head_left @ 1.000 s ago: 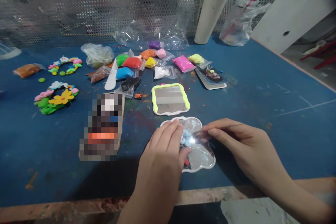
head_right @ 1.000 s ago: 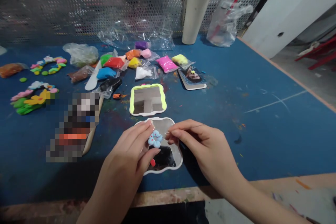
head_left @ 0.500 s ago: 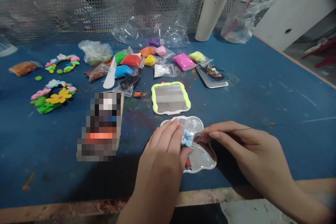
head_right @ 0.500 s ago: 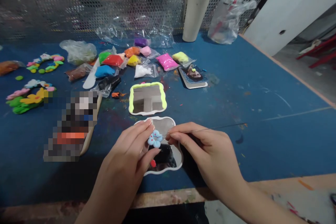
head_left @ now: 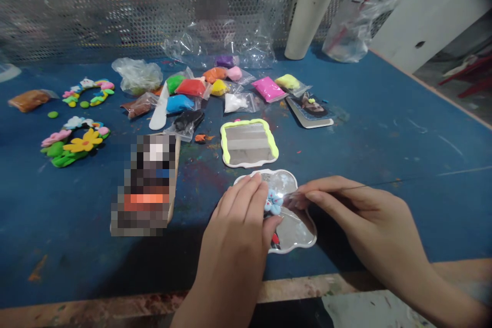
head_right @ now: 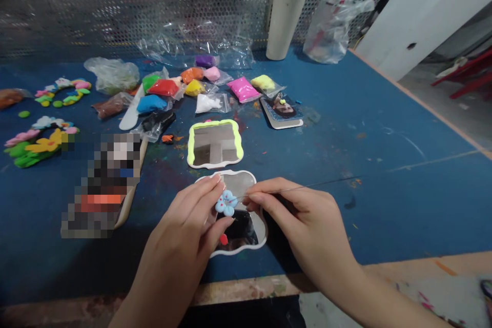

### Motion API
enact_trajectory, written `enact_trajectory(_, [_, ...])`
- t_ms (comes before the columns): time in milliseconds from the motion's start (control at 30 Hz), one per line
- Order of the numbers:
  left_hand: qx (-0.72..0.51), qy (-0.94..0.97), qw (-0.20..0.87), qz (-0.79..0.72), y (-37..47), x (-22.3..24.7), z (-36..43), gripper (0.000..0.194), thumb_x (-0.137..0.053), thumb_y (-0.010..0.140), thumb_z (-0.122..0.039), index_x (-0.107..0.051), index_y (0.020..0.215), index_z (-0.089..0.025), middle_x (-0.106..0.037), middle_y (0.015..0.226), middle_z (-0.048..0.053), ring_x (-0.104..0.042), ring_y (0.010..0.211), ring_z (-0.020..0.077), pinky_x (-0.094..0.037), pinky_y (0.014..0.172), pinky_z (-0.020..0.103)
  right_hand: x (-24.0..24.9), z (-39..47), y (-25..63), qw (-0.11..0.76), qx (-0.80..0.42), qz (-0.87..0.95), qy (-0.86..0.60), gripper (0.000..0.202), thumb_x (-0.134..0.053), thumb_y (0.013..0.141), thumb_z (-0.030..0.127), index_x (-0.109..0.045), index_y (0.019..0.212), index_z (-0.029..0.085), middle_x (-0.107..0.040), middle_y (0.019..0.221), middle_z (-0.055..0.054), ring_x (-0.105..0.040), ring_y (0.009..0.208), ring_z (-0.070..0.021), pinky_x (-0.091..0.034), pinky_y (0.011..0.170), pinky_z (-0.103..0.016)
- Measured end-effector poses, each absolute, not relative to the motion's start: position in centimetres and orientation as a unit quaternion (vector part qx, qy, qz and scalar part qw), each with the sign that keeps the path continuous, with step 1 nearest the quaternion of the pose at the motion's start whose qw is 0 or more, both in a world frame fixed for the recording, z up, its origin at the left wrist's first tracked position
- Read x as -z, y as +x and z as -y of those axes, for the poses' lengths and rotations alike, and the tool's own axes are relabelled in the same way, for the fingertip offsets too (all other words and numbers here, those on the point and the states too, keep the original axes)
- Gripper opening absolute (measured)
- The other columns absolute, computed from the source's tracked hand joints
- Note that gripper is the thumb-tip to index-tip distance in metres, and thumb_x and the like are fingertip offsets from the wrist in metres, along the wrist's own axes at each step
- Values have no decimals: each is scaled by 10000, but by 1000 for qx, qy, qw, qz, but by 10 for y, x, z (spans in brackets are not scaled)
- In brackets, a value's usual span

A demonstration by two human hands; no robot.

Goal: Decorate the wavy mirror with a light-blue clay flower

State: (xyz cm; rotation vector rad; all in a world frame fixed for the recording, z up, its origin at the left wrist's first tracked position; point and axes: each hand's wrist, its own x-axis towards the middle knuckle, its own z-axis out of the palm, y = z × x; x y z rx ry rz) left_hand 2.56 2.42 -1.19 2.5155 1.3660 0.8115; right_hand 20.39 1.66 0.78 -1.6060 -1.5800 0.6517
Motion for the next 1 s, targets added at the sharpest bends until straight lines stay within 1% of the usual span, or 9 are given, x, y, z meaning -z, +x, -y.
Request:
enact_trajectory(133, [-268,842,87,-461,27,13,-23,359,-632,823,-128,-556,1173,-104,-650,1206,130,-588,1135,277,-514,948,452,-7,-15,205,394,-254,618,-631,143,-620,838,251,-717,737,280,-743,743,52,-684,656,-114,-523,610,-181])
enact_trajectory(300, [-267,843,81,-461,27,13,-23,366,-647,808,-118,-561,1163,-86,-656,1193,137,-587,1132,287,-518,941,464,-6,-14,206,403,-238,625,-625,138,-615,847,250,-708,750,281,-739,736,59,-678,643,-104,-516,600,-170])
enact_trajectory(433, [-269,844,85,-457,26,12,-24,362,-637,821,-132,-558,1170,-83,-649,1203,141,-581,1139,286,-517,938,469,-6,-16,205,393,-229,646,-613,145,-607,846,225,-715,764,275,-747,751,45,-687,660,-120,-531,640,-200])
enact_trajectory(567, [-264,843,93,-459,26,12,-25,351,-622,835,-150,-557,1175,-91,-647,1205,143,-579,1143,284,-512,943,472,-7,-17,204,380,-225,651,-617,160,-591,852,248,-718,756,263,-750,758,21,-692,674,-148,-545,669,-244])
enact_trajectory(767, [-274,843,82,-455,26,13,-24,341,-602,851,-159,-552,1180,-87,-648,1199,145,-581,1136,285,-512,944,466,-7,-16,205,379,-225,649,-620,183,-572,858,267,-707,734,263,-748,759,11,-694,676,-157,-547,648,-249])
enact_trajectory(1000, [-274,845,85,-452,25,12,-24,347,-613,840,-147,-554,1172,-70,-647,1196,152,-576,1138,295,-514,938,484,-5,-16,205,397,-225,645,-613,157,-590,859,239,-702,755,274,-741,754,46,-683,668,-118,-520,623,-195])
